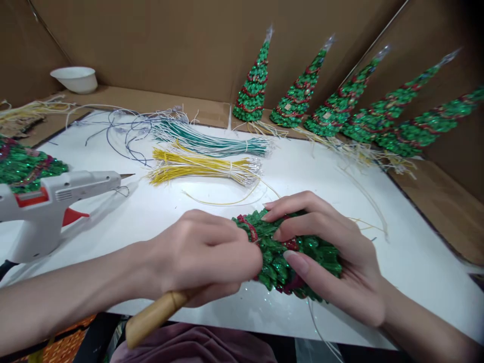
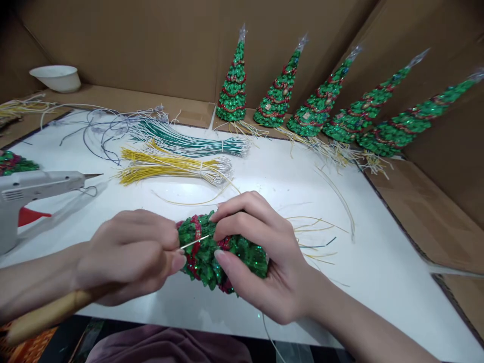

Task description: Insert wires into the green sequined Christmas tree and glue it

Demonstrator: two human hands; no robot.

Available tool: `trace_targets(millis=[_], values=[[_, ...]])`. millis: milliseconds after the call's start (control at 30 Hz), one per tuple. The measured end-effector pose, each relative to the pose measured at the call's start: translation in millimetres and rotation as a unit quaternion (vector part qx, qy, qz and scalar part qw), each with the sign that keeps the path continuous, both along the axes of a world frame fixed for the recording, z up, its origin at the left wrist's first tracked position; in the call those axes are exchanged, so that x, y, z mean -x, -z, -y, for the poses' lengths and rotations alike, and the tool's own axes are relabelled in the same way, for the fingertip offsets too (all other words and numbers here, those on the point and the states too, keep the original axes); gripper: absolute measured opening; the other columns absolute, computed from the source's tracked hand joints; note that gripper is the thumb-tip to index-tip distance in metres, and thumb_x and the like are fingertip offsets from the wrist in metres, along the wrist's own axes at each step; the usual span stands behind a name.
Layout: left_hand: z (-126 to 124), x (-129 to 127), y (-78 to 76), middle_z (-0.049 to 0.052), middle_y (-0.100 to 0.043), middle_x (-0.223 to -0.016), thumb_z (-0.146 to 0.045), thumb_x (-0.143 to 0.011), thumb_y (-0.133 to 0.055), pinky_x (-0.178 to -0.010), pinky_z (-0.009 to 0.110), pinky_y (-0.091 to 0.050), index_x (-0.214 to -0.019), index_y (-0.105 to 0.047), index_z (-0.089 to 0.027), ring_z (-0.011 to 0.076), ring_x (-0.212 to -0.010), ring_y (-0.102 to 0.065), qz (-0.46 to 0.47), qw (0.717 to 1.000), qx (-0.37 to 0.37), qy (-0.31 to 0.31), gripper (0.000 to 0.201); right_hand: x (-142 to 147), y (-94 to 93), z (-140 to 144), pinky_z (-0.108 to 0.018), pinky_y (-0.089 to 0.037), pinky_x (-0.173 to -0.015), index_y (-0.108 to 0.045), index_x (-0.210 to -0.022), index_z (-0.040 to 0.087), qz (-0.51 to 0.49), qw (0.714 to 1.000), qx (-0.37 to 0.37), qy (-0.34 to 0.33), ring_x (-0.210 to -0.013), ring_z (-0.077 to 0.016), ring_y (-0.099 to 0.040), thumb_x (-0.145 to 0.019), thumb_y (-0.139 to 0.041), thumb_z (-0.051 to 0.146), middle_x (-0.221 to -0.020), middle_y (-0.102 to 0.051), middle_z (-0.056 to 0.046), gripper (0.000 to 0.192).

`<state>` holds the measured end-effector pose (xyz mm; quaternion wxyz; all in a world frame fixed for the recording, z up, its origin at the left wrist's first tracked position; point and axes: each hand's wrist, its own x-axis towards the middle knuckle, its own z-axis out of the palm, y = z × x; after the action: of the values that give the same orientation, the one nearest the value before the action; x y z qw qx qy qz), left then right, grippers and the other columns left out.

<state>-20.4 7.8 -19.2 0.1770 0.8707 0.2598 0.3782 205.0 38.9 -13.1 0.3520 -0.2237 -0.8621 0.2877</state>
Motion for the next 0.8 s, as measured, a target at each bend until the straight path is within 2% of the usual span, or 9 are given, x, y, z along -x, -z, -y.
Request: trace_targets(millis=[100, 267, 400, 633, 800], values=[[0.5, 0.1, 9.1, -0.004, -0.036, -0.057, 0.002, -0.077, -0.049, -0.049, 0.029, -0.028, -0.064, -0.036, -0.021, 0.0108, -0.050, -0.033, 0.008, 0.997, -0.060, 0.041, 0.029, 1.0, -0.3, -0.5, -0.035, -0.048, -0.082, -0.060, -0.092, 0.021, 0.002, 1.000, 0.002, 0.002, -0.095, -0.0217, -0.060, -0.078, -0.057, 0.013, -0.099, -0.061, -0.006, 0.016], [0.2, -2.1, 11.2, -0.003, -0.038, -0.058, 0.003, -0.080, -0.046, -0.051, 0.028, -0.030, -0.063, -0.041, -0.020, 0.0116, -0.054, -0.035, -0.007, 0.994, -0.107, 0.028, 0.029, 1.1, -0.6, -0.4, -0.035, -0.048, -0.083, -0.060, -0.092, 0.021, 0.008, 1.000, 0.002, 0.003, -0.095, -0.0218, -0.060, -0.078, -0.056, 0.013, -0.100, -0.061, -0.006, 0.017], [3.4, -7.1, 11.5, -0.004, -0.035, -0.056, -0.001, -0.084, -0.046, -0.048, 0.027, -0.026, -0.060, -0.041, -0.019, 0.0113, -0.052, -0.030, 0.002, 0.997, -0.080, 0.008, 0.030, -0.1, -0.3, 0.2, -0.035, -0.048, -0.084, -0.059, -0.093, 0.021, 0.006, 1.000, -0.001, 0.001, -0.096, -0.0216, -0.059, -0.079, -0.056, 0.013, -0.100, -0.060, -0.006, 0.017], [5.1, -12.7, 9.2, -0.004, -0.028, -0.056, -0.001, -0.081, -0.046, -0.046, 0.026, -0.023, -0.057, -0.036, -0.019, 0.0111, -0.052, -0.024, 0.024, 0.999, -0.007, -0.021, 0.032, 0.1, -0.9, -0.2, -0.036, -0.048, -0.083, -0.059, -0.093, 0.021, 0.008, 1.000, -0.001, 0.002, -0.095, -0.0218, -0.059, -0.079, -0.056, 0.013, -0.100, -0.060, -0.006, 0.017], [5.0, -13.4, 4.7, -0.004, -0.029, -0.054, -0.002, -0.082, -0.045, -0.044, 0.025, -0.024, -0.055, -0.034, -0.019, 0.0110, -0.051, -0.026, 0.009, 0.999, -0.003, -0.035, 0.033, 0.4, -0.7, 0.4, -0.037, -0.048, -0.083, -0.059, -0.094, 0.022, 0.009, 1.000, -0.001, 0.004, -0.096, -0.0222, -0.059, -0.079, -0.056, 0.013, -0.101, -0.060, -0.006, 0.018]])
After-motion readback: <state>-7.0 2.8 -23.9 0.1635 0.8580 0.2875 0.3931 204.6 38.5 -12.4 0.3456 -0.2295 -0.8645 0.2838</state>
